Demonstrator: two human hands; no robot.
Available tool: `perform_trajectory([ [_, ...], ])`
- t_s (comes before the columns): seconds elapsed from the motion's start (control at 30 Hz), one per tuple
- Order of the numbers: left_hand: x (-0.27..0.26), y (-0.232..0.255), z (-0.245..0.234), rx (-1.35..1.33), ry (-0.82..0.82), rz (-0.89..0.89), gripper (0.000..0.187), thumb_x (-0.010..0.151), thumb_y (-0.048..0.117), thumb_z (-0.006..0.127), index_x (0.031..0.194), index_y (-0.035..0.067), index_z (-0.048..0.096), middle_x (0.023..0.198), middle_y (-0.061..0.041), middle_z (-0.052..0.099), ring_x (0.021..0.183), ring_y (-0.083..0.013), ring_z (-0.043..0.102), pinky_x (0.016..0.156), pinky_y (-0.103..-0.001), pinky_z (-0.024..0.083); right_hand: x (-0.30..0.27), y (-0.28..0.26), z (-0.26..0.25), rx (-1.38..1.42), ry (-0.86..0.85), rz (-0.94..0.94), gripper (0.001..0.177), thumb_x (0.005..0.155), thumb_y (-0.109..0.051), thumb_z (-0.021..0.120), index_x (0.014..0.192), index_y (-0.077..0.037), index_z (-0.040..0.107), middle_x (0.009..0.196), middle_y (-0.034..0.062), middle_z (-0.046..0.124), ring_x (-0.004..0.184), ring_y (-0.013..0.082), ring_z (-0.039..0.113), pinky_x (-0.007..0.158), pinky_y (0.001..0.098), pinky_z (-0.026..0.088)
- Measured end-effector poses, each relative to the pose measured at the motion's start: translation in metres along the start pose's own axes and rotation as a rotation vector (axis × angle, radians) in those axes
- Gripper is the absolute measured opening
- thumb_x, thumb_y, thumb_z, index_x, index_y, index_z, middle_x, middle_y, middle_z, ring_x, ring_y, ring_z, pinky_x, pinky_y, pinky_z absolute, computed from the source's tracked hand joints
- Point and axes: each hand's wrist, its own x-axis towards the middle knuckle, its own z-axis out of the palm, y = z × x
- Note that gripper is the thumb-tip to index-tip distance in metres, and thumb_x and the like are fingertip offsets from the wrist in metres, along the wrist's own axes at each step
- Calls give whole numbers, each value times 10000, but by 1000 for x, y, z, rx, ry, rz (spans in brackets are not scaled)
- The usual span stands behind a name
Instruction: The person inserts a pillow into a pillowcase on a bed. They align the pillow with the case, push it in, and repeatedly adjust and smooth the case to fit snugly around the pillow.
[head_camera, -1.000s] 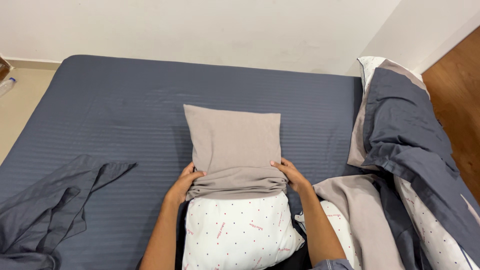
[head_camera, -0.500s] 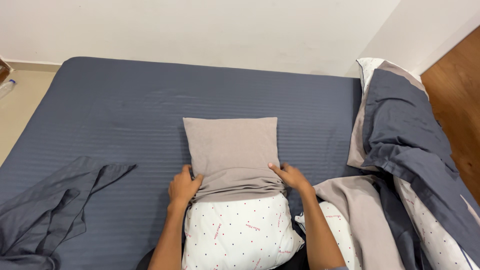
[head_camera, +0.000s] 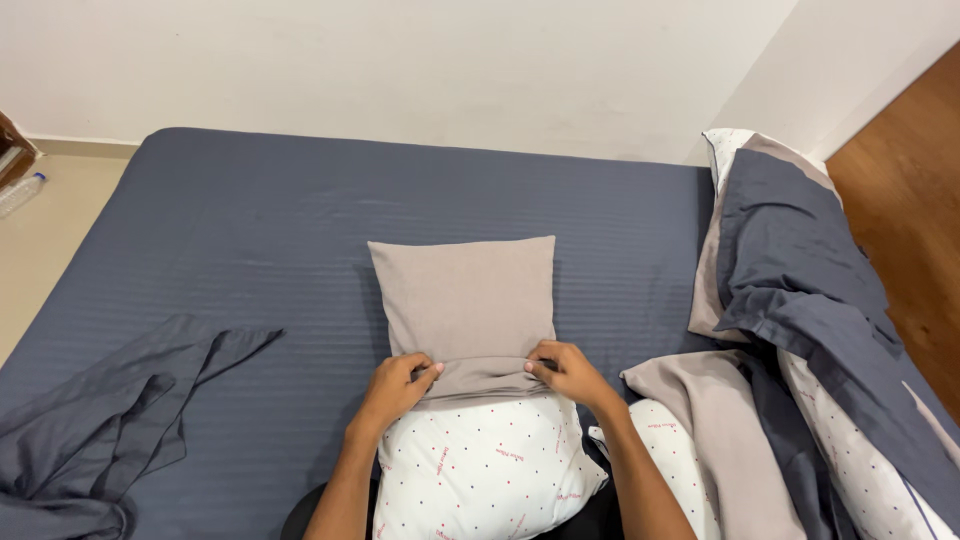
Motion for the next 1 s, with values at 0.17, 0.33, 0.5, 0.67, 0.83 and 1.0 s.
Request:
perform_trajectory([
  [0.17,-7,-15,18,157,325,332,312,936,335,663,1020,41,728,997,-97,725,932,-275,672,817,-406,502,-41,-3,25,11,361,-343,268,951,-219,669,1073,16,708,1037,91,686,857,192,660,743,322,530],
  [0.33,-20,-7,30,89,326,521,351,915,313,657,1125,35,695,1055,-97,716,1006,-286,658,886,-439,468,-24,2,31,-84,451,-287,200,985,-187,638,1037,-24,741,1017,66,707,932,232,643,805,360,497],
  [0.5,-23,-20,20,177,243,434,345,900,366,673,1013,47,741,985,-90,741,949,-274,687,880,-412,496,-12,35,24,113,76,-139,225,958,-204,644,990,-2,739,930,99,671,882,243,614,787,369,502],
  [0.67,-2,-49,4,136,190,214,372,947,397,628,965,46,749,963,-92,735,838,-253,691,747,-382,533,-5,69,14,93,341,-80,287,798,-161,655,1028,6,698,985,91,644,868,233,626,759,375,509],
  [0.83,19,-87,3,121,-13,-72,479,988,448,637,848,4,748,730,-119,698,665,-223,630,666,-378,494,7,85,19,-42,101,205,382,899,-295,580,1121,-10,705,963,168,739,842,248,671,799,366,514],
  [1.0,32,-124,16,-48,-19,-171,451,877,468,723,933,21,752,758,-71,687,690,-170,605,669,-355,515,3,89,12,-2,-8,281,414,886,-317,593,1118,-3,733,1000,184,745,913,262,657,833,379,510],
])
